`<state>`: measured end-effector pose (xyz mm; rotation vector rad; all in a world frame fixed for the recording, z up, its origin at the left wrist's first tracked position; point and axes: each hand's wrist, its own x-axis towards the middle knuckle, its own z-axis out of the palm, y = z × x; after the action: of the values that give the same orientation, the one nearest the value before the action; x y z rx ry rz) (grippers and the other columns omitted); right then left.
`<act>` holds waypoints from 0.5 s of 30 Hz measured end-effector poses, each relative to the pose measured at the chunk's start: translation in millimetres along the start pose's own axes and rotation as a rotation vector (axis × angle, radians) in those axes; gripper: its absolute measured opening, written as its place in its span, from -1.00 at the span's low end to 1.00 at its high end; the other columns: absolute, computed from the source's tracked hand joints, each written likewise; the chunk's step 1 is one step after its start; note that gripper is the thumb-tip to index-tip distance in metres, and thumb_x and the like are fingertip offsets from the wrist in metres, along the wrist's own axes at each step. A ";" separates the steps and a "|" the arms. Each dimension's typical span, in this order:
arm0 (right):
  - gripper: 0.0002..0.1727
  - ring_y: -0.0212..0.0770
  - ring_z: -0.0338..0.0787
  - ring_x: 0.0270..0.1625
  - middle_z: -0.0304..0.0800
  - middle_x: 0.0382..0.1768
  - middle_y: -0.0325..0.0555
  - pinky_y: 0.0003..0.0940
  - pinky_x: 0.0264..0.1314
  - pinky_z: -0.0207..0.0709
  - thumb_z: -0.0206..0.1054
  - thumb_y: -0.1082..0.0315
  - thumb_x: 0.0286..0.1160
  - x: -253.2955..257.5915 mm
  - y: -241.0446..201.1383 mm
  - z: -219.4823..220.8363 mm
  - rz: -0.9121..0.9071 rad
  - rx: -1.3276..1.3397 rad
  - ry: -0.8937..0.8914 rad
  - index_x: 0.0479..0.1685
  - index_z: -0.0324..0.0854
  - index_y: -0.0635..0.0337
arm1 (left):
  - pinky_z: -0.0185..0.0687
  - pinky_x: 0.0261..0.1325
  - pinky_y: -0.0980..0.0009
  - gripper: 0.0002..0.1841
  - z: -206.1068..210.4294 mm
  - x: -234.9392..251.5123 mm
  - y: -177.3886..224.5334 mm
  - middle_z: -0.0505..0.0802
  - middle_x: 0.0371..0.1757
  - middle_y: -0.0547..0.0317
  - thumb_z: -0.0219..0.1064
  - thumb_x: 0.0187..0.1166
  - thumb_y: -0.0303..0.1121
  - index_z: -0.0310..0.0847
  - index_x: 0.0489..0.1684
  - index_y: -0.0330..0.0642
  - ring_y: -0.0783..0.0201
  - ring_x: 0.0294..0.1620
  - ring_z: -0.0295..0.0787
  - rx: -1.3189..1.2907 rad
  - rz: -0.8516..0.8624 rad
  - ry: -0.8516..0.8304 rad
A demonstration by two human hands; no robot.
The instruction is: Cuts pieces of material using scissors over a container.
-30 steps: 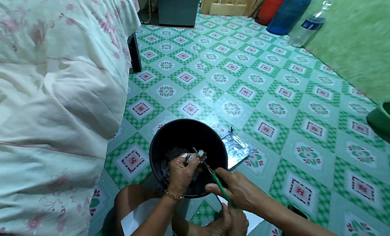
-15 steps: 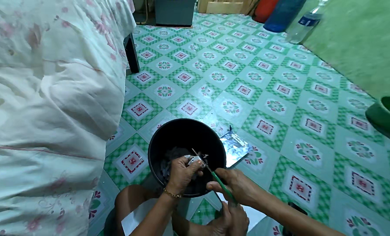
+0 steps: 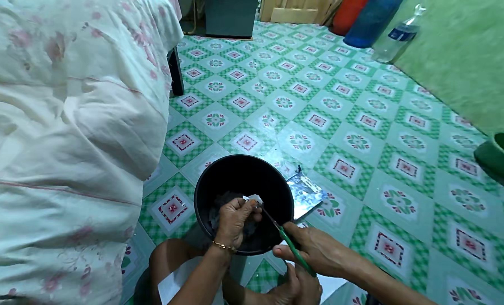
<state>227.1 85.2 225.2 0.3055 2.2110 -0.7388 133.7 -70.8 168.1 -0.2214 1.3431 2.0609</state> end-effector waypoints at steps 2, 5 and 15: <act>-0.21 0.18 0.74 -0.07 0.71 -0.16 0.21 0.18 0.03 0.52 0.14 -0.33 0.62 1.9 -1.8 1.1 -0.002 -0.008 0.003 0.34 0.46 0.32 | 0.77 -0.28 0.55 -0.86 -1.4 0.2 -1.6 0.81 -0.52 0.21 0.21 0.67 -0.65 0.59 -0.33 -0.35 0.43 -0.52 0.79 0.043 0.004 -0.037; -0.25 0.13 0.75 -0.10 0.71 -0.19 0.17 0.14 0.02 0.53 0.12 -0.31 0.65 5.3 -0.3 3.7 -0.011 0.030 0.018 0.30 0.48 0.31 | 0.78 -0.25 0.54 -0.86 -3.4 0.2 -3.5 0.81 -0.49 0.24 0.18 0.68 -0.66 0.60 -0.30 -0.37 0.44 -0.49 0.79 0.105 0.036 -0.080; -0.33 -0.02 0.71 -0.34 0.68 -0.39 0.08 -0.06 -0.17 0.54 0.24 -0.21 0.63 9.1 8.6 11.9 -0.119 0.085 0.162 0.02 0.59 0.40 | 0.75 -0.29 0.56 -0.85 -5.0 1.1 -5.8 0.78 -0.55 0.27 0.22 0.64 -0.67 0.58 -0.37 -0.37 0.47 -0.54 0.76 0.213 0.111 -0.082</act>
<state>231.8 84.9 208.6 0.2866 2.3700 -0.9024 135.3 -73.1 160.9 0.0308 1.5413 1.9740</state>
